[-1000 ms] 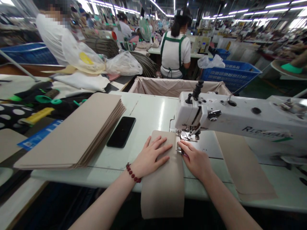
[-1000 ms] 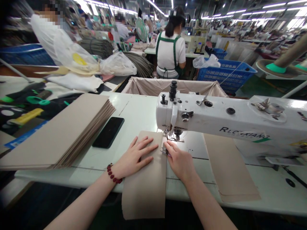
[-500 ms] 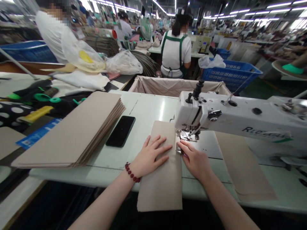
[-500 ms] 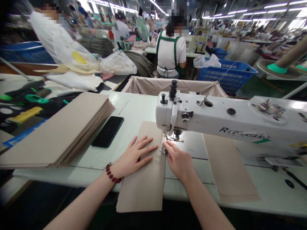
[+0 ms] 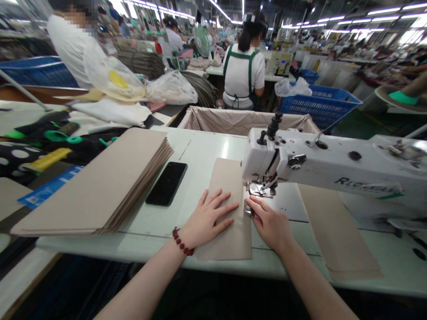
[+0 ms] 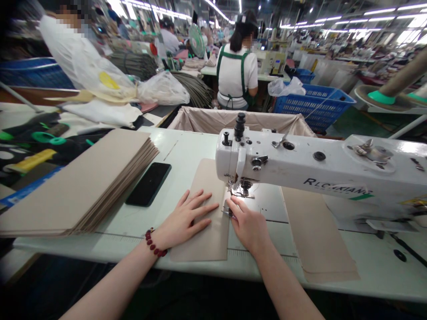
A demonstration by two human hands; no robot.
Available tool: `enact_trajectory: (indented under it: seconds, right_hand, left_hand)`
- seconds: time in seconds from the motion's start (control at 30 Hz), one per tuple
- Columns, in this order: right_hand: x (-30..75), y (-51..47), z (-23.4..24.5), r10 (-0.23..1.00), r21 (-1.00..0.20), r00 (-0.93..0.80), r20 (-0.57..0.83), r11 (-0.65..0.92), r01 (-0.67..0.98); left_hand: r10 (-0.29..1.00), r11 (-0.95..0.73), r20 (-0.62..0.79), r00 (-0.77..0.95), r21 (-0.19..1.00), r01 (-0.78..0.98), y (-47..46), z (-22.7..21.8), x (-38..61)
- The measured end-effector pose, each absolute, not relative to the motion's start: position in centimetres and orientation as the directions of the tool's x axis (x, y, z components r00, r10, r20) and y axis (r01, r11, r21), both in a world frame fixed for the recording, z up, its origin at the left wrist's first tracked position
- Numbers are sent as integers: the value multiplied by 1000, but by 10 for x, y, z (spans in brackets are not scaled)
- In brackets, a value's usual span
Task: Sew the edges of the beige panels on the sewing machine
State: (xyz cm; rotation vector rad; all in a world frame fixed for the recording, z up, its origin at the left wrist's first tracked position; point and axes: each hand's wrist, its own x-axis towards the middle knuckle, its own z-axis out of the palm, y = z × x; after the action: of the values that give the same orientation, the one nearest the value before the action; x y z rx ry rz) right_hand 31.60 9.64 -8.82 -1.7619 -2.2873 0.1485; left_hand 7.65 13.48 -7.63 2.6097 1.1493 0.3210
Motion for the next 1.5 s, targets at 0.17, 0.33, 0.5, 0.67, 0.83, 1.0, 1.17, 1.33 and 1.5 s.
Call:
enact_trajectory:
  seconds: [0.17, 0.33, 0.5, 0.67, 0.83, 1.0, 1.17, 1.33, 1.5]
  right_hand:
    - [316, 96, -87, 961, -234, -235, 145, 264, 936]
    - [315, 97, -87, 963, -221, -231, 136, 257, 941]
    - [315, 97, -86, 965, -218, -230, 122, 253, 943]
    - [316, 96, -85, 964, -247, -233, 129, 259, 934]
    - [317, 97, -87, 962, -254, -236, 137, 265, 930]
    - [317, 97, -88, 961, -265, -236, 142, 267, 927]
    - [318, 97, -89, 962, -278, -234, 139, 265, 923]
    - [318, 98, -90, 962, -282, -233, 145, 266, 922]
    - [319, 99, -89, 961, -287, -236, 145, 269, 919]
  left_hand:
    - [742, -653, 106, 662, 336, 678, 134, -77, 76]
    - [739, -656, 98, 667, 332, 678, 135, -79, 76]
    - [725, -669, 102, 681, 335, 663, 134, -77, 75]
    - [704, -684, 77, 706, 339, 645, 131, -72, 76]
    - [683, -697, 65, 727, 355, 623, 129, -71, 78]
    - [669, -714, 67, 740, 335, 615, 136, -73, 82]
    - [668, -717, 56, 742, 313, 623, 147, -75, 87]
    - [681, -707, 70, 729, 320, 630, 160, -80, 90]
    - [688, -707, 97, 719, 312, 634, 172, -86, 92]
